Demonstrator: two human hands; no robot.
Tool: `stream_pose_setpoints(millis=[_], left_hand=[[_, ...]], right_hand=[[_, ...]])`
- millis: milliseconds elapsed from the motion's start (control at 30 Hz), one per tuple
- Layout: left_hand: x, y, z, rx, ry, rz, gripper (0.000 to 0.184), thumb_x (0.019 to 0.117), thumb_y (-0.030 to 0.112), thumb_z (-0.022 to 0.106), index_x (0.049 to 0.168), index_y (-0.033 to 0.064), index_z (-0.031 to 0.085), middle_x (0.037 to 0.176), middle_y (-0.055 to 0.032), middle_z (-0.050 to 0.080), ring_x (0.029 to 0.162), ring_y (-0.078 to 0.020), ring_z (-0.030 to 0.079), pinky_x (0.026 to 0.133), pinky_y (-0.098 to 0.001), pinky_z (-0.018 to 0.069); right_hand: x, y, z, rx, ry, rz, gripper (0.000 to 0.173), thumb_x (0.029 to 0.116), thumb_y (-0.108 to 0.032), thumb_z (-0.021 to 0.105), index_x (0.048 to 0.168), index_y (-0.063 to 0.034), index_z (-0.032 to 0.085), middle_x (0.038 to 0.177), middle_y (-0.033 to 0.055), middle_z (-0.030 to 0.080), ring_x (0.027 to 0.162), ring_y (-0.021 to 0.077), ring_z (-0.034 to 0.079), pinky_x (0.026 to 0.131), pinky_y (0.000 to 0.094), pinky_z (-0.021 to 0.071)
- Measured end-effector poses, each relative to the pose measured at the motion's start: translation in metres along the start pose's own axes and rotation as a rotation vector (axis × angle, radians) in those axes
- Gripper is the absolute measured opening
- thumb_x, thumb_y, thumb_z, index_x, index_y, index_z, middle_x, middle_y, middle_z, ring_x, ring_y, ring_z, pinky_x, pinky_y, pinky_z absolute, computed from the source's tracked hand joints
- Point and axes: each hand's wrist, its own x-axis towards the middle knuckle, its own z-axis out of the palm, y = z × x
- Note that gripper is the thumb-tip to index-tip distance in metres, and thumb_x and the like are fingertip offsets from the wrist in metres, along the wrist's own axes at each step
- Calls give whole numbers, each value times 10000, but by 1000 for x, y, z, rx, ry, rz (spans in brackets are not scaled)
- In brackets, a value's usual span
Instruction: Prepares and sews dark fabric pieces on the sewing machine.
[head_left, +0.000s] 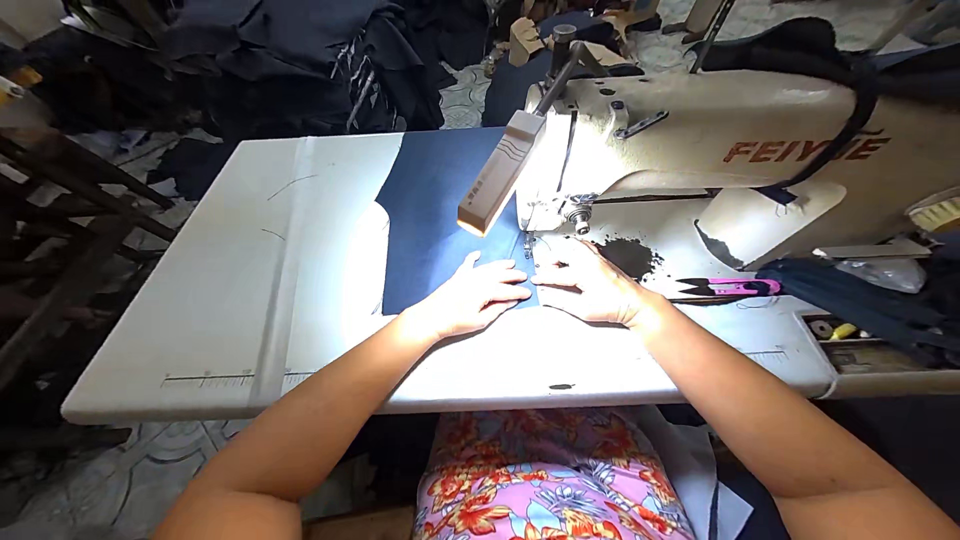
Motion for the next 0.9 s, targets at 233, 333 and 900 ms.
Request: stream_pose_setpoints(millis=[233,333,900], left_hand=[[26,-45,-10,-56,26,15,339,1021,210,508,1224,80,746,1377,-125,661,1387,-345,530,1118,-719,280],[34,-61,-11,-49,77,42,327,1015,213,518,1183,66,756,1328,-122,690,1361,-340,558,1132,-697,292],[63,-139,-72,155,-13,-518,433,1080,317,506,1486,176,555,1620,-118,410,1514,-367,339,1130,-736,251]], right_hand=[[3,-1,-1,-17,-36,81,363,951,-320,563,1149,-114,787,1107,133,715,1159,350,621,1055,548,434],[0,-4,2,-60,6,3,326,965,-296,562,1085,-113,804,1026,115,709,1065,314,641,1021,515,467],[103,-85,41,-107,-247,475,519,1062,-388,523,1170,107,634,1170,259,603,1176,409,588,967,501,508]])
